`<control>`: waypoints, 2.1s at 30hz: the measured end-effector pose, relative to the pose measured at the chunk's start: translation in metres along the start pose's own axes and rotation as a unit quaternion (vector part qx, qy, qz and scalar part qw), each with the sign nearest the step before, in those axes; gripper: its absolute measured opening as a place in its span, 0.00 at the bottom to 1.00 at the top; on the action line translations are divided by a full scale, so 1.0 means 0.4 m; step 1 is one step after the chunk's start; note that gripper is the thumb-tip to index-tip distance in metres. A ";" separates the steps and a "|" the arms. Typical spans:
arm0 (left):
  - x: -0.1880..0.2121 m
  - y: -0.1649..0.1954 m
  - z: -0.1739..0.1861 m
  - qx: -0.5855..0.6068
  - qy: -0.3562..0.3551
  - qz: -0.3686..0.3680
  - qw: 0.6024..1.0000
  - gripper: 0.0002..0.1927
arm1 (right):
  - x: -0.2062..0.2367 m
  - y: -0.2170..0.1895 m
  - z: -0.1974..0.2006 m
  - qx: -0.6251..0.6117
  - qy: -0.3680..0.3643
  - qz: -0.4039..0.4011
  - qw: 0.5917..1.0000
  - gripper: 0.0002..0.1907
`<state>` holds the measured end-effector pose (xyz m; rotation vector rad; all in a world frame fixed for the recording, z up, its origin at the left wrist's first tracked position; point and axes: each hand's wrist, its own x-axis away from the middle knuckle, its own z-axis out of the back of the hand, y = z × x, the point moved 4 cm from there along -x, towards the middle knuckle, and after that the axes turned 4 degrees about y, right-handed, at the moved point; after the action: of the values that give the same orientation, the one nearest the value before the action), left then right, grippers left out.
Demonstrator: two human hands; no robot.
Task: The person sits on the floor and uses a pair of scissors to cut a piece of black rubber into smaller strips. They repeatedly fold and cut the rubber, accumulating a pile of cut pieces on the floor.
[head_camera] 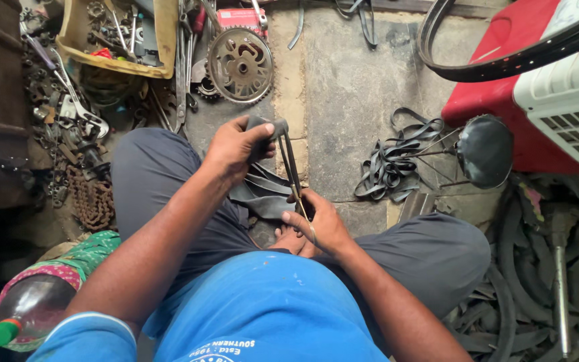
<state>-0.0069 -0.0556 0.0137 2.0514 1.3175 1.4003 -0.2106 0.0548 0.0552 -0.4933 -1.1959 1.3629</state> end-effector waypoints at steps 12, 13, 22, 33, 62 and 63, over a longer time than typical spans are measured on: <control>-0.008 -0.043 0.005 -0.054 -0.022 0.010 0.998 0.12 | -0.004 -0.029 -0.013 0.061 0.045 -0.008 0.997 0.24; -0.008 -0.045 0.003 -0.049 -0.025 0.016 0.998 0.12 | -0.002 -0.029 -0.012 0.047 0.048 -0.001 0.998 0.23; -0.024 -0.069 -0.006 0.018 -0.016 0.063 0.998 0.10 | 0.007 -0.024 -0.017 0.034 0.053 -0.023 0.998 0.21; -0.030 -0.078 0.001 0.038 -0.016 0.055 0.998 0.11 | 0.008 -0.024 -0.025 0.047 0.065 -0.001 0.997 0.19; -0.176 -0.052 0.085 -0.076 0.139 -0.021 0.987 0.07 | -0.026 0.074 0.064 -0.158 0.257 -0.131 0.944 0.13; -0.182 -0.059 0.127 -0.073 0.178 0.004 0.981 0.07 | -0.028 0.082 0.066 -0.151 0.252 -0.140 0.946 0.13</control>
<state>0.0184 -0.0925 -0.0666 1.7691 1.2920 1.8737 -0.2460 0.0426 0.0334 -0.8010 -0.9995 0.7479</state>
